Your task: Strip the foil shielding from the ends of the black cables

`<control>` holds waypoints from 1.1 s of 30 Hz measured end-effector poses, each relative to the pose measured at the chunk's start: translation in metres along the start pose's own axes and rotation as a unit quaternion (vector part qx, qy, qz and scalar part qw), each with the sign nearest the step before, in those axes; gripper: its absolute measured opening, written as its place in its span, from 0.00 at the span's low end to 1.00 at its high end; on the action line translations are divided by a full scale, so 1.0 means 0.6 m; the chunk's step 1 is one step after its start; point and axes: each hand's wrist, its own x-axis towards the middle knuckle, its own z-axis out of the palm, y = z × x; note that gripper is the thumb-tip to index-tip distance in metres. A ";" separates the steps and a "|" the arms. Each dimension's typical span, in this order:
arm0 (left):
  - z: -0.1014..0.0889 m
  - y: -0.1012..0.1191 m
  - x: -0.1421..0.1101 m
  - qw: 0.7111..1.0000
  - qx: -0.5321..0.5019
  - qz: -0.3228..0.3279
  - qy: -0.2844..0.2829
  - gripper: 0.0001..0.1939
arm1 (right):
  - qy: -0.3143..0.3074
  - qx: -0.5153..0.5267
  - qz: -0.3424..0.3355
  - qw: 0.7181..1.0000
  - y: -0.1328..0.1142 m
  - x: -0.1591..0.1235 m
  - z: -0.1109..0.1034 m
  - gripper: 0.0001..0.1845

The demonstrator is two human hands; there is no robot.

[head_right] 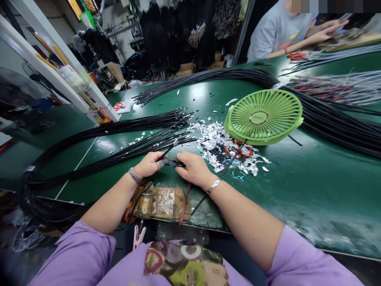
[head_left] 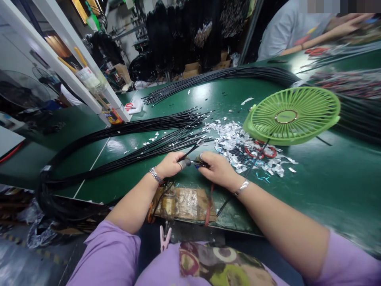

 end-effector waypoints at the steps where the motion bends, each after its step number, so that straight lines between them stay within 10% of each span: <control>1: 0.000 0.000 -0.001 0.999 0.033 0.011 0.000 0.11 | -0.001 0.018 0.006 1.000 0.001 0.001 0.001 0.08; 9: 0.001 0.008 -0.007 0.998 0.022 0.049 -0.037 0.10 | 0.032 0.169 0.149 0.974 0.017 0.013 0.020 0.12; 17: 0.001 0.007 -0.005 0.995 -0.072 -0.069 0.013 0.16 | 0.037 0.369 0.198 0.908 0.002 0.004 0.019 0.12; 33: 0.001 0.015 -0.007 0.980 -0.185 -0.073 0.011 0.25 | 0.052 0.123 0.123 0.983 0.020 0.008 0.022 0.05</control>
